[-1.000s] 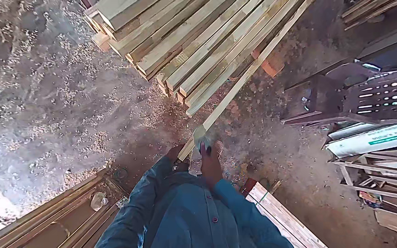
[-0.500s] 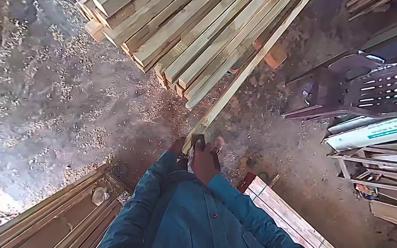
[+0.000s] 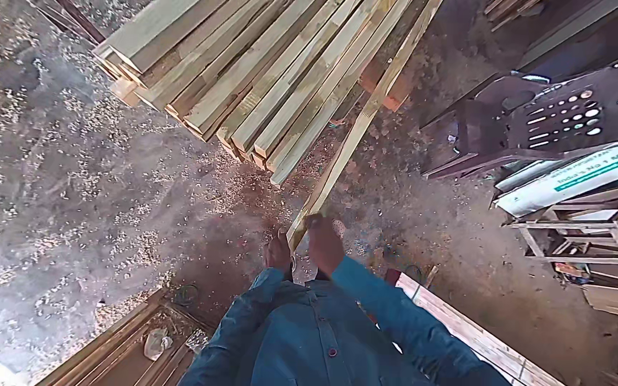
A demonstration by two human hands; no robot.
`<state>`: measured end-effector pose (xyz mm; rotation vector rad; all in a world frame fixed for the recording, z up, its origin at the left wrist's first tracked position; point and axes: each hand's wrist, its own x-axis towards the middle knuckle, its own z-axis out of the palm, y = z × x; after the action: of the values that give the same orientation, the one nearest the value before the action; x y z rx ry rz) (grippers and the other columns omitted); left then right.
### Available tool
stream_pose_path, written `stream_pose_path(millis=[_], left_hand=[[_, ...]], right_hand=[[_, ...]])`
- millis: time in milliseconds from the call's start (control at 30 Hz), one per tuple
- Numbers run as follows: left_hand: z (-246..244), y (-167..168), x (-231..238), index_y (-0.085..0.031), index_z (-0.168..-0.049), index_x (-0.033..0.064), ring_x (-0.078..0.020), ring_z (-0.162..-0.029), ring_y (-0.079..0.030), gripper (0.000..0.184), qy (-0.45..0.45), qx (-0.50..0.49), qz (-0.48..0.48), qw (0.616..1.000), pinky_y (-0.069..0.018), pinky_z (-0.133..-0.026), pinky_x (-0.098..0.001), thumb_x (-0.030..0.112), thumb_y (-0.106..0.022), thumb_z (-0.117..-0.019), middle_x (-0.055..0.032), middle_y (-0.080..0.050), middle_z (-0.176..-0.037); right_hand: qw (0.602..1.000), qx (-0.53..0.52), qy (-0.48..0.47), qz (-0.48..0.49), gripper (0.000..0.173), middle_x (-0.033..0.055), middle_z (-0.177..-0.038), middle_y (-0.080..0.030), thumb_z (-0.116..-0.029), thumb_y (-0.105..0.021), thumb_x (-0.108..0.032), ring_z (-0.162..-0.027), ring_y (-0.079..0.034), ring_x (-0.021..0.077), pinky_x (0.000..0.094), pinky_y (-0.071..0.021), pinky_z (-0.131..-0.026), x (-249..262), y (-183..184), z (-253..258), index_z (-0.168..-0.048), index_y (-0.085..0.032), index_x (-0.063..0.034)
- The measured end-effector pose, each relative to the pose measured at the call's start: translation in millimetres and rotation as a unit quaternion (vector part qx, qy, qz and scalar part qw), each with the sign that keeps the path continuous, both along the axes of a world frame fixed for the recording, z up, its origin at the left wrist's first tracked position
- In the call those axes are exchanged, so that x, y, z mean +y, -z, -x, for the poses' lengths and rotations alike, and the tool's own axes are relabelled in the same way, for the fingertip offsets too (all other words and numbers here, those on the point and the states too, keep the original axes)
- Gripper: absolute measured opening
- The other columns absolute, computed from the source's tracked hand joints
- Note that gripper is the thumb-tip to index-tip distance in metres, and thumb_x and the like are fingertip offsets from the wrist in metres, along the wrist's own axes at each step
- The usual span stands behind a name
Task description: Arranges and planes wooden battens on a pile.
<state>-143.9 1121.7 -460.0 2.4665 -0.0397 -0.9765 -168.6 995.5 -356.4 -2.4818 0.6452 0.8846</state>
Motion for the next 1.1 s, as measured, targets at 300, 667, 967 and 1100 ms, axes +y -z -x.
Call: stream_pose_path(millis=[300,667,967,1100], left_hand=[[-52,28,-15,-0.062,-0.117,0.0027,-0.0184,-0.062,-0.051,0.064,-0.214,0.212,0.206,0.931,-0.0447,-0.056,-0.0348,0.054,-0.024,-0.1116,-0.0119,-0.06,-0.086],[-69,58,-20,-0.051,-0.075,0.0139,-0.0057,-0.035,-0.028,0.065,-0.2,0.41,0.39,0.8,-0.0255,-0.034,-0.02,0.06,-0.019,-0.1085,0.0057,-0.032,-0.048],[-59,40,-35,-0.055,-0.132,0.0014,-0.0188,-0.067,-0.051,0.075,-0.16,0.235,0.203,0.937,-0.0453,-0.06,-0.0344,0.063,-0.019,-0.1082,-0.0129,-0.059,-0.092],[-60,42,-33,-0.057,-0.126,0.0018,-0.0169,-0.061,-0.047,0.071,-0.171,0.252,0.222,0.926,-0.0422,-0.056,-0.0322,0.061,-0.021,-0.109,-0.0098,-0.055,-0.084]], right_hand=[[0.989,-0.136,0.018,-0.048,0.054,0.0321,-0.134,-0.054,-0.1046,-0.051,-0.02,-0.105,-0.067,0.0405,0.0487,-0.056,-0.093,-27,11,37,-0.157,-0.044,-0.01],[0.974,-0.223,0.031,0.007,0.063,0.0319,-0.145,-0.044,-0.0977,-0.052,-0.002,-0.106,-0.067,0.0387,0.045,-0.0602,-0.087,-20,90,44,-0.158,-0.043,-0.0185],[0.988,-0.121,0.085,0.03,0.039,0.0324,-0.13,-0.056,-0.1016,-0.058,-0.018,-0.108,-0.065,0.0459,0.0575,-0.0559,-0.086,-56,21,-26,-0.137,-0.06,-0.0027],[0.998,-0.032,0.054,0.002,0.046,0.0306,-0.141,-0.049,-0.1042,-0.049,-0.017,-0.11,-0.066,0.0405,0.0496,-0.0561,-0.094,-12,13,-1,-0.148,-0.051,-0.0049]])
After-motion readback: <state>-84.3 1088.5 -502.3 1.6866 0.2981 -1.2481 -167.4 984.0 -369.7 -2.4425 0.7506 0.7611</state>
